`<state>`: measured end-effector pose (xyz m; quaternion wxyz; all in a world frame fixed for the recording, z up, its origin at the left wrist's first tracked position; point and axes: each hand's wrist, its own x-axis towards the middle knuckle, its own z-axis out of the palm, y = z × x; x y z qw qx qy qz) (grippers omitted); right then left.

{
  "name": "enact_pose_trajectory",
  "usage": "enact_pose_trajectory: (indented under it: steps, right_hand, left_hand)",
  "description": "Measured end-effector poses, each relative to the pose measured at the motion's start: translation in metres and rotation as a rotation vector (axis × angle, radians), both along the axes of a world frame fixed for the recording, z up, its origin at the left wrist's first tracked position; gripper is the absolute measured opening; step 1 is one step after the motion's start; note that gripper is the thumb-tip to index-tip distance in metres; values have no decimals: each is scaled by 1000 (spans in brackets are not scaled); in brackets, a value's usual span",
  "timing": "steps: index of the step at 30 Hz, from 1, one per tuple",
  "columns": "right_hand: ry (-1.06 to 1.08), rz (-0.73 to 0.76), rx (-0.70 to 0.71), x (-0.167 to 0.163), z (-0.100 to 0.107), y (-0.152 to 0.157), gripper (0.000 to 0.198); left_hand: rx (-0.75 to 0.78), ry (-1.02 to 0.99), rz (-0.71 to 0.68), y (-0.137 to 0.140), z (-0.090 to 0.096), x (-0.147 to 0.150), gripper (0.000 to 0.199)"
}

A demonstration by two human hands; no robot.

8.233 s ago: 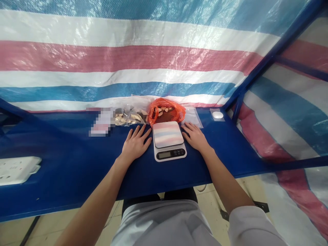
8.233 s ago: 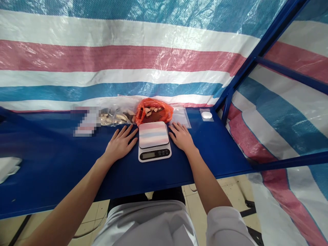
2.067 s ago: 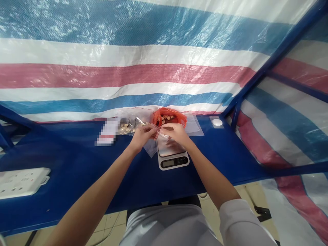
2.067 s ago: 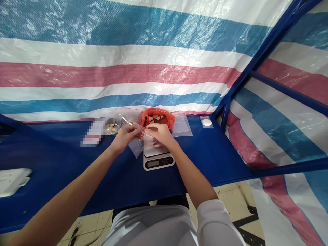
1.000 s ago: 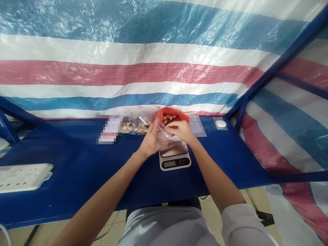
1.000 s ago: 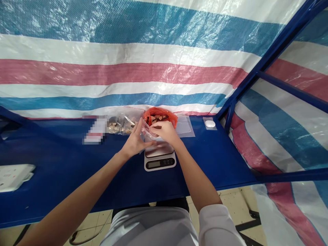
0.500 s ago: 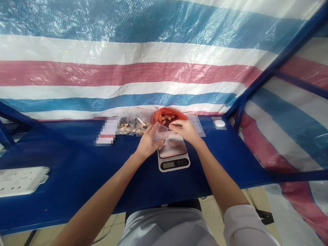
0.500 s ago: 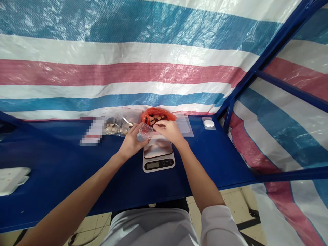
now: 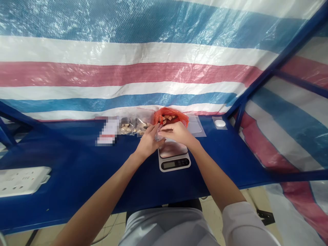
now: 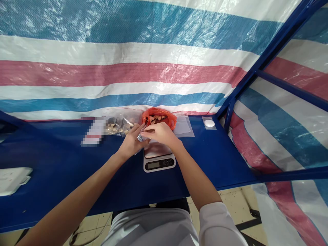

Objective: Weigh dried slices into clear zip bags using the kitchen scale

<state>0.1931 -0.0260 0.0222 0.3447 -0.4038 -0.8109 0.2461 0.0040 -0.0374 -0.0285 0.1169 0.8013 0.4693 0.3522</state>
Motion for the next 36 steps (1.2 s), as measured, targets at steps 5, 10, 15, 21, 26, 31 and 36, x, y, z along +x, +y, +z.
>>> enact_pose_trajectory:
  steps: [5, 10, 15, 21, 26, 31, 36]
  right_hand:
    - [65, 27, -56, -1, 0, 4, 13]
    - [92, -26, -65, 7, -10, 8, 18]
    - [56, -43, -95, 12, -17, 7, 17]
    - [10, -30, -78, 9, -11, 2, 18]
    - [-46, 6, -62, 11, -9, 1, 15]
    - [-60, 21, -54, 12, -9, 1, 13]
    - [-60, 32, -85, 10, -8, 2, 16]
  left_hand:
    - [20, 19, -27, -3, 5, -6, 73]
    - [146, 110, -60, -1, 18, -37, 47]
    - [245, 364, -131, 15, 20, -68, 42]
    - [266, 555, -182, 26, 13, -75, 47]
    - [253, 622, -202, 26, 12, -75, 56]
    - [302, 633, -158, 29, 11, -70, 44]
    - [361, 617, -150, 31, 19, -74, 40]
